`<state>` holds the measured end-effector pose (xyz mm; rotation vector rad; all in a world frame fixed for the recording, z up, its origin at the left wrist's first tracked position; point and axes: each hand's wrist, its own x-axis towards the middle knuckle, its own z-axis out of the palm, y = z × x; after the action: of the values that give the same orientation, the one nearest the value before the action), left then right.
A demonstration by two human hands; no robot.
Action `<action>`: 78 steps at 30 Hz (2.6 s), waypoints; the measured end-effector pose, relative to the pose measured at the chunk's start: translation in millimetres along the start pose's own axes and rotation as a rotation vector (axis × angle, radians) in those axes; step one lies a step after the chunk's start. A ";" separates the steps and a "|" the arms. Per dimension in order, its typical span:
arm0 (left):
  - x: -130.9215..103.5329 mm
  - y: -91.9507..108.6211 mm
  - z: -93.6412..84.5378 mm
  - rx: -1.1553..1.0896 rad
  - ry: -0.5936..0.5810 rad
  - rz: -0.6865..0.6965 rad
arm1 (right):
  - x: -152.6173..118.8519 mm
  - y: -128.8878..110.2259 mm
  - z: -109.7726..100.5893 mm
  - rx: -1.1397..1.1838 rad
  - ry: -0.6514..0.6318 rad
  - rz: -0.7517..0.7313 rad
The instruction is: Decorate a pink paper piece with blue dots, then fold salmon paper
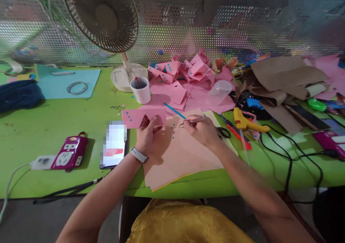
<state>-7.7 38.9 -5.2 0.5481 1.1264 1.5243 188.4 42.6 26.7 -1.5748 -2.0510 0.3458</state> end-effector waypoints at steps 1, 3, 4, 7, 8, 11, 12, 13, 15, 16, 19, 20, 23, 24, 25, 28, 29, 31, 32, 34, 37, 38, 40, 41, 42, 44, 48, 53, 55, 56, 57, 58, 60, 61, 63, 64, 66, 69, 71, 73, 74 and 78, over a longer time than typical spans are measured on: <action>0.6 -0.9 -0.3 -0.005 0.004 -0.004 | -4.1 1.1 2.5 0.039 0.017 0.033; 1.7 -2.1 -0.6 -0.021 0.001 -0.015 | -10.4 2.7 6.3 0.127 0.029 0.084; 2.2 -2.5 -0.7 -0.030 -0.002 -0.020 | -12.5 3.6 7.6 0.166 0.024 0.095; 3.4 -3.4 -1.0 -0.062 -0.022 -0.033 | -14.4 7.8 9.8 0.252 0.017 0.135; 3.7 -3.8 -1.2 -0.070 -0.031 -0.035 | -14.0 9.9 10.4 0.285 0.018 0.166; 4.6 -4.9 -2.0 -0.084 -0.048 -0.049 | -12.4 17.2 13.6 0.441 0.020 0.278; 4.8 -5.2 -2.1 -0.084 -0.053 -0.053 | -12.2 19.4 15.3 0.513 0.027 0.305; 5.0 -5.5 -2.2 -0.084 -0.057 -0.054 | -12.4 21.1 17.1 0.589 0.041 0.321; 5.3 -5.8 -2.0 -0.074 -0.059 -0.043 | -13.7 23.0 21.2 0.717 0.063 0.321; 5.4 -5.9 -1.8 -0.064 -0.057 -0.035 | -14.8 23.3 23.2 0.756 0.060 0.311; 5.9 -6.2 -1.5 -0.041 -0.048 -0.022 | -18.5 22.6 28.0 0.764 0.004 0.289; 6.1 -6.3 -1.6 -0.040 -0.050 -0.020 | -19.5 22.2 29.0 0.756 -0.015 0.283; 6.3 -6.5 -2.4 -0.042 -0.057 -0.021 | -21.2 20.4 29.1 0.746 -0.023 0.262; 6.3 -6.5 -2.7 -0.039 -0.057 -0.023 | -21.3 19.5 28.6 0.742 -0.019 0.260; 6.1 -6.3 -2.9 -0.034 -0.055 -0.025 | -21.3 18.4 27.9 0.730 -0.016 0.258; 5.3 -5.6 -2.8 -0.021 -0.054 -0.029 | -21.1 15.2 26.0 0.669 -0.025 0.217; 5.1 -5.3 -2.6 -0.020 -0.056 -0.030 | -21.1 14.3 25.6 0.644 -0.030 0.196; 4.9 -4.8 -2.1 -0.020 -0.057 -0.030 | -21.2 13.3 25.0 0.596 -0.037 0.169; 4.8 -4.7 -1.9 -0.022 -0.058 -0.030 | -21.1 13.0 24.8 0.578 -0.042 0.164; 4.7 -4.5 -1.6 -0.030 -0.059 -0.033 | -21.0 12.7 24.5 0.555 -0.047 0.151; 4.6 -4.5 -1.6 -0.040 -0.056 -0.035 | -20.8 12.8 25.1 0.543 -0.040 0.114; 4.6 -4.6 -1.7 -0.039 -0.057 -0.034 | -20.9 13.0 25.6 0.542 -0.036 0.107; 4.7 -4.9 -2.1 -0.032 -0.062 -0.031 | -21.4 13.4 26.9 0.537 -0.028 0.104; 4.8 -5.1 -2.4 -0.028 -0.065 -0.029 | -21.7 13.7 27.5 0.529 -0.024 0.103; 4.9 -5.2 -2.6 -0.023 -0.068 -0.027 | -22.1 13.9 28.0 0.520 -0.021 0.095; 5.1 -5.5 -3.0 -0.018 -0.072 -0.025 | -22.5 14.1 28.2 0.507 -0.013 0.067; 5.6 -5.6 -3.2 -0.027 -0.066 -0.030 | -22.7 14.1 27.1 0.516 -0.001 0.034; 6.1 -5.8 -3.2 -0.013 -0.073 -0.025 | -24.1 17.2 30.8 0.505 0.044 -0.071; 6.2 -5.9 -3.3 -0.016 -0.072 -0.028 | -24.4 19.0 33.4 0.502 0.075 -0.132; 6.2 -5.9 -3.3 -0.018 -0.069 -0.029 | -24.4 19.7 34.4 0.497 0.089 -0.153; 6.1 -5.9 -3.3 -0.020 -0.067 -0.031 | -24.3 20.1 35.1 0.489 0.098 -0.166; 6.1 -5.9 -3.3 -0.021 -0.064 -0.030 | -24.1 20.3 35.4 0.479 0.102 -0.174; 6.1 -5.6 -3.1 -0.022 -0.063 -0.031 | -23.6 19.9 35.3 0.465 0.105 -0.179; 6.1 -5.5 -3.0 -0.023 -0.063 -0.031 | -23.4 19.6 35.0 0.464 0.104 -0.176; 6.1 -5.4 -2.7 -0.026 -0.065 -0.034 | -23.1 18.8 34.2 0.465 0.102 -0.167; 6.1 -5.4 -2.5 -0.027 -0.066 -0.036 | -23.0 18.5 33.9 0.464 0.101 -0.161; 6.0 -5.7 -2.2 -0.032 -0.064 -0.038 | -22.7 18.2 33.4 0.455 0.094 -0.135; 6.1 -6.4 -2.2 -0.036 -0.055 -0.034 | -22.2 18.4 33.3 0.453 0.082 -0.092; 6.3 -6.6 -2.3 -0.034 -0.054 -0.033 | -22.1 18.7 33.4 0.479 0.078 -0.070; 6.5 -6.6 -2.5 -0.031 -0.058 -0.034 | -22.3 18.7 33.5 0.523 0.073 -0.043; 6.5 -6.5 -2.6 -0.030 -0.060 -0.033 | -22.5 18.5 33.4 0.546 0.068 -0.028; 6.2 -5.8 -2.2 -0.016 -0.061 -0.028 | -23.3 17.1 32.6 0.608 0.071 0.024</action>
<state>-8.4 43.5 -12.6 0.5628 1.0702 1.4815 188.8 29.1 -14.7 -1.2116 -1.6534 0.8203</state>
